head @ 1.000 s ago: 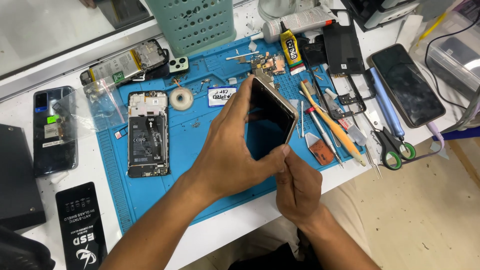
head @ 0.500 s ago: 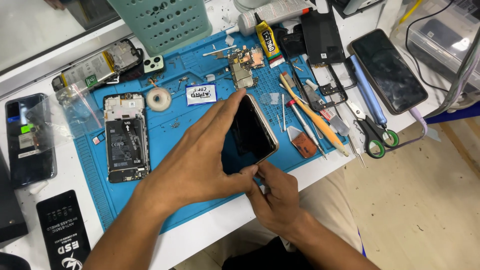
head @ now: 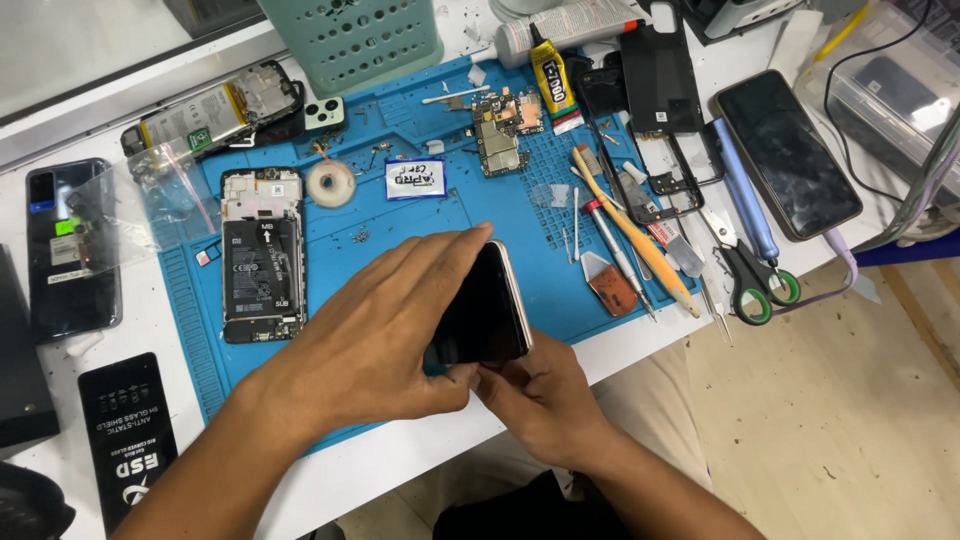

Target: Testing the functionality of a smartphone screen and charging port at a repair station

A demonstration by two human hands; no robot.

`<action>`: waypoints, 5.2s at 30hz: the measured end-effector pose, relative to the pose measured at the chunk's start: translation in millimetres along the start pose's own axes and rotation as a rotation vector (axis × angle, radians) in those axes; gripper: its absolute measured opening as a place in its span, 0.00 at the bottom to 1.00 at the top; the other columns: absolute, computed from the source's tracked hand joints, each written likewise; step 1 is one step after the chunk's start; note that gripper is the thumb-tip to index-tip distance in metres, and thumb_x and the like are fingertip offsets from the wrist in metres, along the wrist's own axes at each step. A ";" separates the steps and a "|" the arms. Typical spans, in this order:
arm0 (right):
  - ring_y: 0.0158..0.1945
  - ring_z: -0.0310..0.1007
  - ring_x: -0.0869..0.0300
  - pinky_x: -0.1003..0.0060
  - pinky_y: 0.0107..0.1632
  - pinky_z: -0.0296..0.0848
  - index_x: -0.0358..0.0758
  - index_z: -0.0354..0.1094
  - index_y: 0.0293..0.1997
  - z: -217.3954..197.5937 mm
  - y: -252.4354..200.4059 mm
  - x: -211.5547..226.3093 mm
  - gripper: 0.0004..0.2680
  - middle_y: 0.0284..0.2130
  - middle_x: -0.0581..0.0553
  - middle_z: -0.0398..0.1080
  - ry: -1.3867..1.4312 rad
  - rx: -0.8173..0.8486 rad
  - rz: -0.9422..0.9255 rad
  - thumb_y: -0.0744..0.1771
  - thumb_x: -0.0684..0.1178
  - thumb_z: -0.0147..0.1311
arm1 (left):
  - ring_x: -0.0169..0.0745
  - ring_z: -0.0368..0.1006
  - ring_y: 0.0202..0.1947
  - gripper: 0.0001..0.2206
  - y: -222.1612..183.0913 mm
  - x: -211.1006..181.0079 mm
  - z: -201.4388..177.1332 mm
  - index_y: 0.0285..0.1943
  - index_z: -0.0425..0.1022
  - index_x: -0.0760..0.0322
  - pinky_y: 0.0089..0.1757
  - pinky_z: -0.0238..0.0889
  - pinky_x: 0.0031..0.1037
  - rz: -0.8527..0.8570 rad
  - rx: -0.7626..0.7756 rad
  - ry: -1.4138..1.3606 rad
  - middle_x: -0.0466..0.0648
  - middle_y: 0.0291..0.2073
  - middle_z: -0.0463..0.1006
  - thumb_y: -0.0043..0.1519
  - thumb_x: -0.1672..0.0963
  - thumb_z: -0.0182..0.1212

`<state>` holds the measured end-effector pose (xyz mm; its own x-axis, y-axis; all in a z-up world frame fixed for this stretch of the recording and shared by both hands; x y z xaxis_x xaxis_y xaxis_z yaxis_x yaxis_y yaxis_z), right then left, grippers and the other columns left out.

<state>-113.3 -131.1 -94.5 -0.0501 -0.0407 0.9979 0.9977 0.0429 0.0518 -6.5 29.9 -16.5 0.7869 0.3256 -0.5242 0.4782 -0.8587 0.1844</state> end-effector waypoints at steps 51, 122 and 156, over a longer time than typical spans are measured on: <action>0.50 0.68 0.44 0.43 0.21 0.70 0.44 0.70 0.59 -115.2 96.4 20.8 0.13 0.44 0.42 0.64 -1.435 0.065 -0.143 0.68 0.52 0.57 | 0.63 0.69 0.60 0.47 -39.2 16.8 14.2 0.76 0.52 0.71 0.59 0.65 0.50 -0.004 -0.271 0.033 0.63 0.63 0.70 0.45 0.55 0.71; 0.33 0.66 0.54 0.54 0.30 0.59 0.51 0.63 0.32 -147.9 176.2 32.2 0.06 0.31 0.52 0.71 -1.274 0.638 -0.055 0.63 0.41 0.56 | 0.51 0.64 0.70 0.60 -88.7 140.1 65.6 0.81 0.50 0.54 0.66 0.53 0.47 -0.199 -0.031 -0.056 0.48 0.66 0.72 0.33 0.43 0.75; 0.17 0.72 0.58 0.68 0.21 0.76 0.31 0.56 0.58 -134.0 69.6 83.8 0.14 0.34 0.38 0.75 -0.108 0.148 0.200 0.67 0.34 0.35 | 0.64 0.72 0.63 0.44 -54.5 32.9 52.9 0.72 0.61 0.80 0.64 0.62 0.47 -0.129 -0.477 0.116 0.65 0.58 0.78 0.47 0.49 0.67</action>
<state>-42.0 -265.3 -12.4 0.1351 0.0894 0.9868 0.9713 0.1849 -0.1497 -27.3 66.6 -87.8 0.7348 0.4821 -0.4771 0.6781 -0.5410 0.4975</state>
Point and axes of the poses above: each hand's wrist, its own y-axis towards the middle knuckle, its own z-axis out of the palm, x = y × z, the point moved 1 cm from there along y, towards the middle knuckle
